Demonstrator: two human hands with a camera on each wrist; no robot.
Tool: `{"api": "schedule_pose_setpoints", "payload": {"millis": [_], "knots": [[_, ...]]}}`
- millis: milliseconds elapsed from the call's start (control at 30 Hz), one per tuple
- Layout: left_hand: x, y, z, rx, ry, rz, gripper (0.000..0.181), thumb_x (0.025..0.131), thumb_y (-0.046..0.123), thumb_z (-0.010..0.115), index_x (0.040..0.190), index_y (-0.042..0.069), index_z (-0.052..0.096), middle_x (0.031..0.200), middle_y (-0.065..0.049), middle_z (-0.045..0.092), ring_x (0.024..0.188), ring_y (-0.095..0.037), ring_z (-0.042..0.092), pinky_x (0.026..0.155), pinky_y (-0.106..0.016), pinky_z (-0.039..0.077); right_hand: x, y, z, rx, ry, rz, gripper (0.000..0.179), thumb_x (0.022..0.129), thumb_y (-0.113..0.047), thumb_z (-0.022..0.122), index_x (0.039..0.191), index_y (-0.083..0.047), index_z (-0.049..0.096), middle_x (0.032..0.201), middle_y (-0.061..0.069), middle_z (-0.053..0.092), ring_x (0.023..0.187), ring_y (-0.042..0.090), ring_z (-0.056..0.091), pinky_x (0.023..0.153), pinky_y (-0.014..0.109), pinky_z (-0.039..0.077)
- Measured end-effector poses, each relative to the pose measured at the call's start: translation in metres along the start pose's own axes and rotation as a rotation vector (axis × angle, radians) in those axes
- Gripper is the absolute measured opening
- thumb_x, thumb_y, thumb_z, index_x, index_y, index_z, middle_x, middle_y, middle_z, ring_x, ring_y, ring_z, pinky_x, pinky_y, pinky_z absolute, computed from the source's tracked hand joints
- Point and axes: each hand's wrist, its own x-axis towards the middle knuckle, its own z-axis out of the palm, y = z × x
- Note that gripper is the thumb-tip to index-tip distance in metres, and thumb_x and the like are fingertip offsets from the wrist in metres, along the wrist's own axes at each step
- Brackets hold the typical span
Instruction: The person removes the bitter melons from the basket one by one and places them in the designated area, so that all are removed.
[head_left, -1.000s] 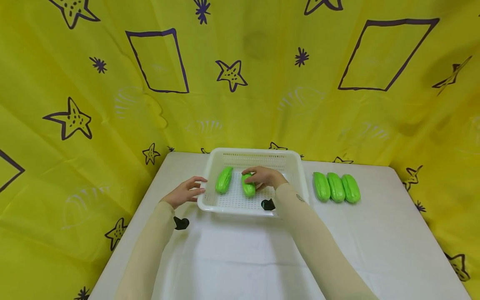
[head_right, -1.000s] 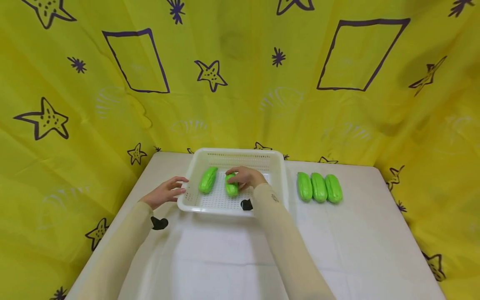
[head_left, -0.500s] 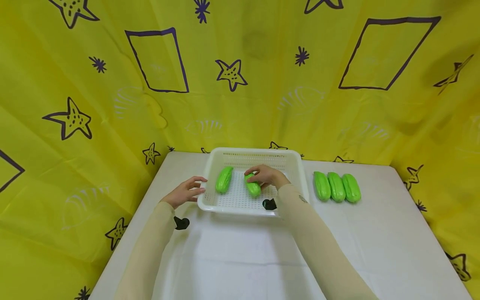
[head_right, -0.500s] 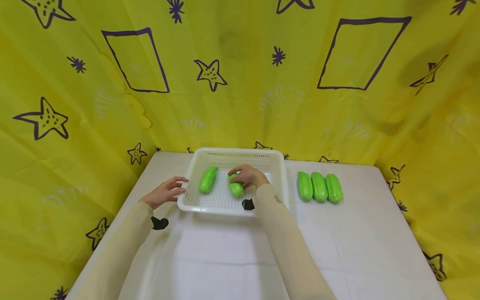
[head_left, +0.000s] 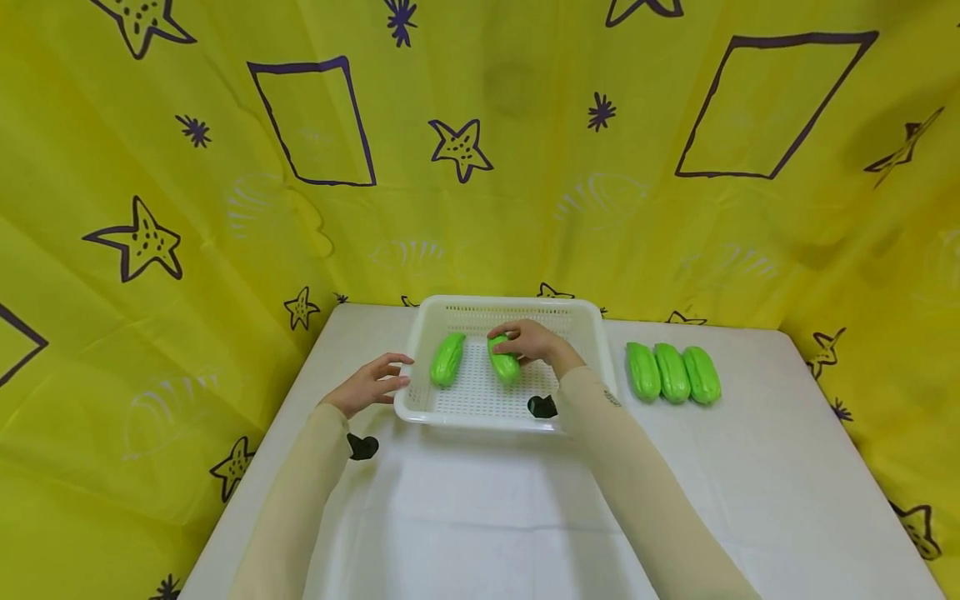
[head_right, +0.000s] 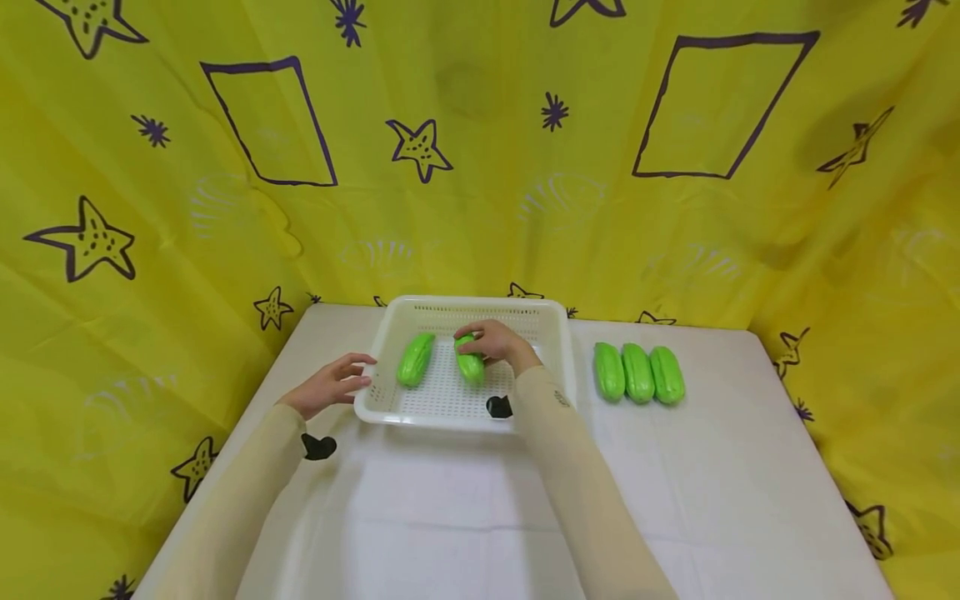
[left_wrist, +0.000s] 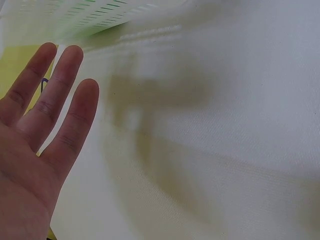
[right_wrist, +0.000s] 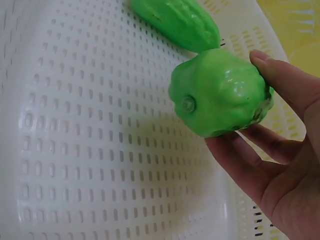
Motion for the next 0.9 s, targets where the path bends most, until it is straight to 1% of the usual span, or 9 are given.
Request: {"api": "schedule_pose_setpoints", "payload": {"millis": [200,333,467,567,700,800,900], "knots": [[0.0,0.0,0.0,0.009,0.003,-0.009,0.051,0.094,0.037,0.065,0.138,0.019,0.046,0.143,-0.019,0.043,0.123,-0.035,0.05,0.095,-0.046,0.051,-0.001,-0.007,-0.004,0.0,0.076,-0.06,0.044,0.094,-0.022,0.068,0.133,-0.006,0.059,0.13,0.024,0.054,0.097,0.024,0.062,0.077,0.036,0.058],[-0.001,0.002,0.001,0.017,0.012,-0.018,0.05,0.094,0.037,0.065,0.138,0.019,0.047,0.143,-0.019,0.043,0.122,-0.035,0.051,0.094,-0.046,0.052,-0.007,-0.014,-0.006,-0.004,0.142,-0.065,0.041,0.093,-0.024,0.069,0.131,-0.008,0.062,0.125,0.022,0.057,0.095,0.025,0.062,0.079,0.038,0.058],[-0.001,0.003,0.001,0.017,0.011,-0.015,0.049,0.095,0.035,0.065,0.138,0.019,0.047,0.143,-0.02,0.043,0.122,-0.035,0.051,0.094,-0.046,0.052,-0.015,-0.019,-0.009,0.02,0.195,-0.062,0.039,0.093,-0.025,0.069,0.128,-0.011,0.064,0.125,0.02,0.057,0.098,0.026,0.061,0.079,0.038,0.058],[-0.001,0.003,0.001,0.017,0.014,-0.016,0.048,0.095,0.034,0.064,0.137,0.019,0.047,0.142,-0.019,0.044,0.121,-0.034,0.051,0.094,-0.045,0.052,-0.021,-0.02,-0.01,0.058,0.214,-0.075,0.039,0.093,-0.026,0.069,0.128,-0.011,0.063,0.125,0.019,0.055,0.097,0.026,0.061,0.077,0.035,0.058],[0.0,0.002,0.0,0.021,0.007,-0.002,0.046,0.097,0.03,0.062,0.138,0.016,0.046,0.141,-0.021,0.044,0.119,-0.034,0.053,0.093,-0.046,0.052,-0.03,-0.021,-0.009,0.109,0.226,-0.1,0.04,0.093,-0.026,0.069,0.13,-0.011,0.062,0.125,0.019,0.052,0.094,0.025,0.062,0.076,0.034,0.059],[0.001,0.001,0.0,0.023,0.002,0.01,0.046,0.098,0.029,0.061,0.138,0.015,0.045,0.14,-0.022,0.043,0.119,-0.034,0.053,0.093,-0.046,0.052,-0.038,-0.021,-0.009,0.125,0.253,-0.111,0.04,0.093,-0.025,0.069,0.13,-0.011,0.062,0.126,0.019,0.052,0.094,0.025,0.062,0.075,0.033,0.059],[0.001,0.002,0.0,0.025,0.006,0.006,0.046,0.098,0.03,0.062,0.138,0.016,0.046,0.14,-0.021,0.044,0.119,-0.034,0.053,0.093,-0.045,0.052,-0.047,-0.02,-0.01,0.128,0.288,-0.121,0.04,0.093,-0.025,0.069,0.129,-0.01,0.062,0.128,0.018,0.052,0.096,0.026,0.062,0.075,0.033,0.059]]}}
